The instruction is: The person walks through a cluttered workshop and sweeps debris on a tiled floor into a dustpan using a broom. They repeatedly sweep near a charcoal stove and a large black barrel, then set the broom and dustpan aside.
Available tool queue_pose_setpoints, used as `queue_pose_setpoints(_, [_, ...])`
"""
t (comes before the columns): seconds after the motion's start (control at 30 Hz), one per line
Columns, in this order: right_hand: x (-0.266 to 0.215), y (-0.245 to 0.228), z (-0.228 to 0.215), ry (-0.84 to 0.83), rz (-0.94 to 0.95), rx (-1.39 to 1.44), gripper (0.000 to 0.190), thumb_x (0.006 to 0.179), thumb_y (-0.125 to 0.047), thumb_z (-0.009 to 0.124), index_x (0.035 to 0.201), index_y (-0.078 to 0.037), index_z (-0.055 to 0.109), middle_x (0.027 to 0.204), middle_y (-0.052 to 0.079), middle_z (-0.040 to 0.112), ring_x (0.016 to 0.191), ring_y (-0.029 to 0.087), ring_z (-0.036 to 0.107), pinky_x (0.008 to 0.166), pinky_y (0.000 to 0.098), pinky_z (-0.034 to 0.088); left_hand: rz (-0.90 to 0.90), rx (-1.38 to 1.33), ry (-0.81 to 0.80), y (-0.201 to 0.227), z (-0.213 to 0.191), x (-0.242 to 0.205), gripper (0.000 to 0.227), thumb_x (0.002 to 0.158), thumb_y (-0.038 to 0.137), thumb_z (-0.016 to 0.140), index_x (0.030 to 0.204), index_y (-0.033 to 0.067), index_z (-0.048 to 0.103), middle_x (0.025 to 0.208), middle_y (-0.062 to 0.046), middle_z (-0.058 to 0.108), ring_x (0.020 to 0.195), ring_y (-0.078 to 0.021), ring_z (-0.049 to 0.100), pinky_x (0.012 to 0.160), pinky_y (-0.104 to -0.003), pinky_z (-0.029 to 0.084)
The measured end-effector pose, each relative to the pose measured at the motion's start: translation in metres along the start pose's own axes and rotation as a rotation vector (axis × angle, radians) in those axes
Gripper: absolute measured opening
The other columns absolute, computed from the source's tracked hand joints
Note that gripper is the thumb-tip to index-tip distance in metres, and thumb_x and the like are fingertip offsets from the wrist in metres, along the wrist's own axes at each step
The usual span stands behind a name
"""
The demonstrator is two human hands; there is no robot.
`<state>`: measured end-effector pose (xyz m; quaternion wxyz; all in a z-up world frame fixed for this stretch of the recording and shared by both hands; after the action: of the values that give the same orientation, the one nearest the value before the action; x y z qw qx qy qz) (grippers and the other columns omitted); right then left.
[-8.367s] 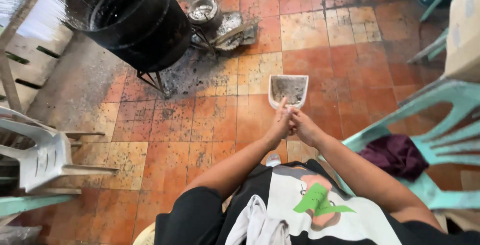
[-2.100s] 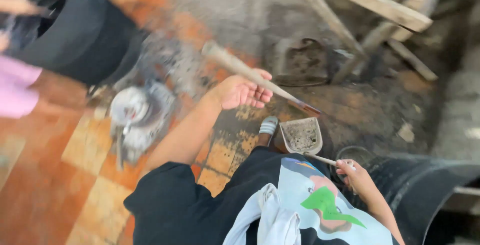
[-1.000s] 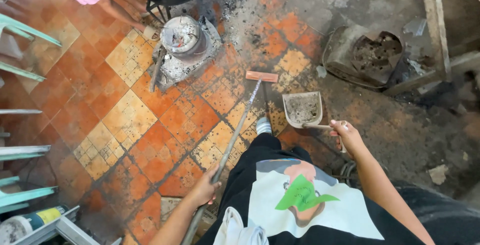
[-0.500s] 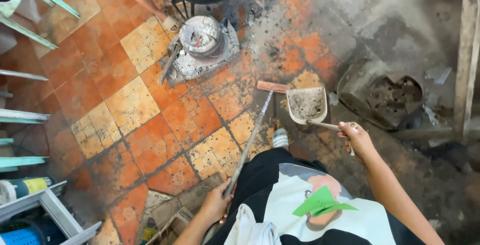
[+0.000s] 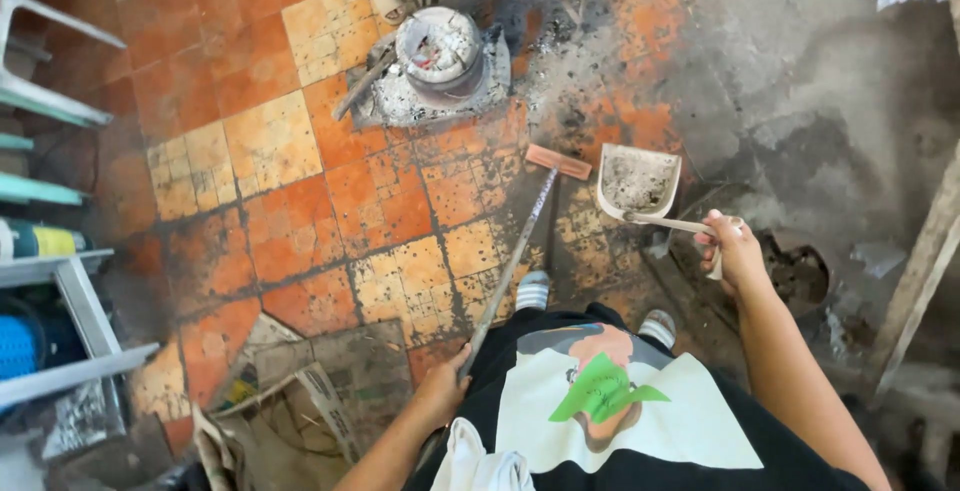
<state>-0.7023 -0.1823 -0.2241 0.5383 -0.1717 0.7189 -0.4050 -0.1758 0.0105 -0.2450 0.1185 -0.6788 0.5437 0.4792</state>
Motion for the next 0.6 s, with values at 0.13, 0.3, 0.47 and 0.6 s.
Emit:
queue_pose_setpoints(0.13, [0.026, -0.023, -0.044, -0.052, 0.005, -0.030, 0.031, 0.101, -0.047, 0.062, 0.110, -0.017, 0.058, 0.091, 0.010, 0.066, 0.053, 0.013, 0.047, 0.047, 0.0281, 0.039, -0.050, -0.108, -0.004, 0.071, 0.061, -0.021, 0.066, 0.098, 0.024, 0.053, 0.160, 0.0342, 0.032, 0.117, -0.023, 0.070, 0.107, -0.0411, 0.066, 0.088, -0.046, 0.049])
queue_pose_setpoints(0.3, [0.054, -0.049, -0.089, -0.161, -0.078, -0.127, 0.030, 0.100, -0.042, 0.063, 0.111, -0.015, 0.055, 0.094, 0.011, 0.066, 0.051, 0.012, 0.049, 0.043, 0.0270, 0.043, -0.142, -0.289, -0.005, 0.165, 0.111, -0.040, 0.059, 0.101, 0.025, 0.043, 0.158, 0.0258, 0.030, 0.110, -0.033, 0.067, 0.073, -0.0400, 0.074, 0.095, -0.042, 0.058])
queue_pose_setpoints(0.47, [0.085, -0.044, -0.139, -0.168, -0.138, -0.117, 0.029, 0.105, -0.040, 0.071, 0.111, -0.013, 0.060, 0.091, 0.018, 0.071, 0.046, 0.013, 0.054, 0.038, 0.0298, 0.051, -0.169, -0.265, 0.024, 0.284, 0.064, -0.075, 0.060, 0.102, 0.029, 0.046, 0.160, 0.0233, 0.032, 0.133, -0.029, 0.062, 0.125, -0.0400, 0.062, 0.104, -0.050, 0.053])
queue_pose_setpoints(0.6, [0.101, -0.048, -0.153, -0.166, -0.135, -0.089, 0.031, 0.106, -0.040, 0.070, 0.111, -0.012, 0.060, 0.091, 0.020, 0.070, 0.045, 0.014, 0.052, 0.036, 0.0295, 0.048, -0.198, -0.265, 0.046, 0.315, 0.051, -0.036, 0.060, 0.102, 0.032, 0.046, 0.160, 0.0273, 0.031, 0.135, -0.027, 0.062, 0.126, -0.0376, 0.062, 0.103, -0.050, 0.053])
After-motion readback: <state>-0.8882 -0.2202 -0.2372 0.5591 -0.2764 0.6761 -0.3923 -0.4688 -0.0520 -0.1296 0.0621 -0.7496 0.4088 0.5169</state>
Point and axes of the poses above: each hand's wrist, its own x-axis towards the middle knuckle, its own z-axis out of the palm, y = z × x, the point moved 7 cm from there along x, towards the middle knuckle
